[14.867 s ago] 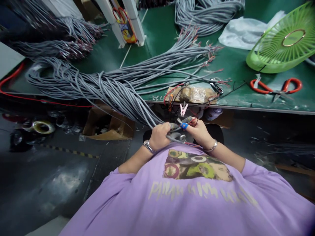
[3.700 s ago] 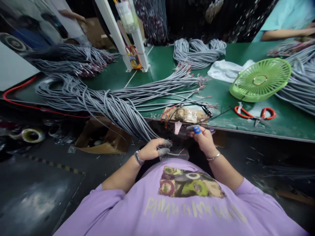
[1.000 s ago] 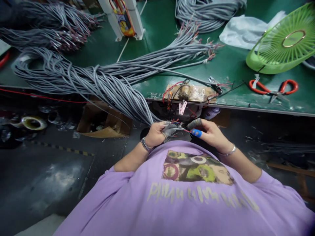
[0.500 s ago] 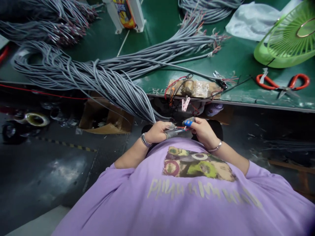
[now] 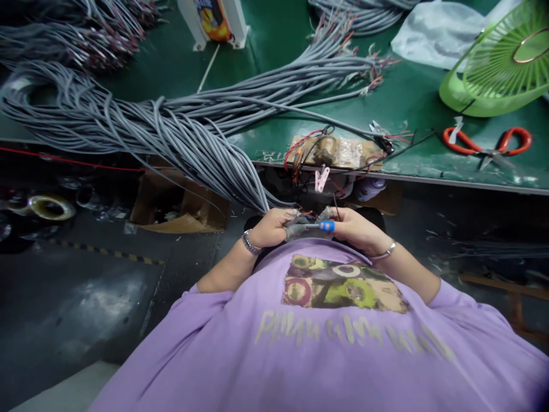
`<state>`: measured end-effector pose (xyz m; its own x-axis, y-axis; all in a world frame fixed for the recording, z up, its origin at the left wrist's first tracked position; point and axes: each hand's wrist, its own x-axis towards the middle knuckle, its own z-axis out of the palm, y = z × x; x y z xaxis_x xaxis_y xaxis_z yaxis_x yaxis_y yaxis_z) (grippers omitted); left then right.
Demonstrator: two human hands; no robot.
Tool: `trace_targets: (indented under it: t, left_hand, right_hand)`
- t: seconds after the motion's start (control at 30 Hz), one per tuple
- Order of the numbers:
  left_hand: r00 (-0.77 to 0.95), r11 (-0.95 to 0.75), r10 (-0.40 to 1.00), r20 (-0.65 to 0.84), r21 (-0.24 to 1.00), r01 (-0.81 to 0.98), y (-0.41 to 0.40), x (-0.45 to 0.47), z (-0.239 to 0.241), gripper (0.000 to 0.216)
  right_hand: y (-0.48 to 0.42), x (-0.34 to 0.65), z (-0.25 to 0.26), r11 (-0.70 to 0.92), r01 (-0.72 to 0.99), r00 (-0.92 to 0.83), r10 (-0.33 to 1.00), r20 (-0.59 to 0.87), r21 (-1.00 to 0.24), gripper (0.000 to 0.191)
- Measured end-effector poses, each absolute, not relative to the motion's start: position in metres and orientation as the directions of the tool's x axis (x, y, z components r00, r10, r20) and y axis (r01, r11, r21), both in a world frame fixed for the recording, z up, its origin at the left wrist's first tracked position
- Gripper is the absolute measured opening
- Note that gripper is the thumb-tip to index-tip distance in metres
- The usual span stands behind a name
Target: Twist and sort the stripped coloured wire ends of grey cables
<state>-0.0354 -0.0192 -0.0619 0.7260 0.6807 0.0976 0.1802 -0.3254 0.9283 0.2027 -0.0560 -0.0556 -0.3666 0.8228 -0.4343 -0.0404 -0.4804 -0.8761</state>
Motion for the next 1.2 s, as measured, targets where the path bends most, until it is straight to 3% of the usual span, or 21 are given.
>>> trace_targets:
  t: [0.17, 0.23, 0.37, 0.47, 0.53, 0.6, 0.67, 0.73, 0.83, 1.0, 1.13, 1.2]
  left_hand:
    - [0.660, -0.420, 0.748, 0.069, 0.820, 0.390, -0.033, -0.028, -0.063, 0.023]
    - [0.636, -0.409, 0.768, 0.075, 0.821, 0.397, -0.035, -0.025, -0.065, 0.022]
    - [0.665, -0.302, 0.738, 0.117, 0.938, 0.170, -0.029, -0.023, -0.062, 0.026]
    - [0.653, -0.152, 0.749, 0.113, 0.988, 0.003, -0.026, -0.029, -0.057, 0.031]
    - [0.621, -0.020, 0.782, 0.051, 0.998, -0.056, -0.026, -0.035, -0.058, 0.035]
    - [0.565, 0.091, 0.825, -0.009, 0.989, -0.118, -0.026, -0.041, -0.062, 0.039]
    - [0.494, 0.163, 0.869, -0.040, 0.964, -0.209, -0.025, -0.045, -0.066, 0.044]
    - [0.429, 0.204, 0.902, -0.053, 0.928, -0.313, -0.021, -0.048, -0.068, 0.048]
    - [0.395, 0.250, 0.916, -0.070, 0.869, -0.426, -0.017, -0.049, -0.066, 0.051]
    - [0.423, 0.311, 0.898, -0.117, 0.850, -0.426, -0.020, -0.053, -0.060, 0.052]
    - [0.496, 0.310, 0.860, -0.120, 0.894, -0.323, -0.025, -0.062, -0.063, 0.053]
    - [0.560, 0.288, 0.822, -0.103, 0.923, -0.254, -0.024, -0.067, -0.063, 0.055]
  right_hand:
    - [-0.058, 0.185, -0.056, -0.417, -0.136, -0.247, 0.893, -0.377, -0.899, 0.039]
    - [-0.059, 0.180, -0.059, -0.420, -0.175, -0.207, 0.900, -0.384, -0.890, 0.037]
    - [-0.053, 0.181, -0.067, -0.438, -0.266, -0.091, 0.898, -0.431, -0.859, 0.038]
    - [-0.043, 0.195, -0.072, -0.363, -0.364, 0.073, 0.907, -0.415, -0.858, 0.038]
    - [-0.043, 0.206, -0.075, -0.235, -0.327, 0.193, 0.932, -0.308, -0.915, 0.034]
    - [-0.049, 0.214, -0.075, -0.060, -0.143, 0.213, 0.973, -0.090, -0.988, 0.026]
    - [-0.057, 0.215, -0.069, 0.185, 0.129, 0.110, 0.974, 0.200, -0.974, 0.020]
    - [-0.063, 0.209, -0.057, 0.453, 0.330, -0.075, 0.887, 0.456, -0.828, 0.014]
    - [-0.059, 0.192, -0.034, 0.696, 0.399, -0.282, 0.712, 0.643, -0.597, 0.028]
    - [-0.034, 0.155, -0.021, 0.751, 0.409, -0.440, 0.660, 0.609, -0.518, 0.055]
    - [-0.021, 0.146, -0.030, 0.767, 0.325, -0.543, 0.630, 0.555, -0.553, 0.029]
    - [-0.022, 0.150, -0.032, 0.727, 0.244, -0.596, 0.634, 0.493, -0.641, 0.015]
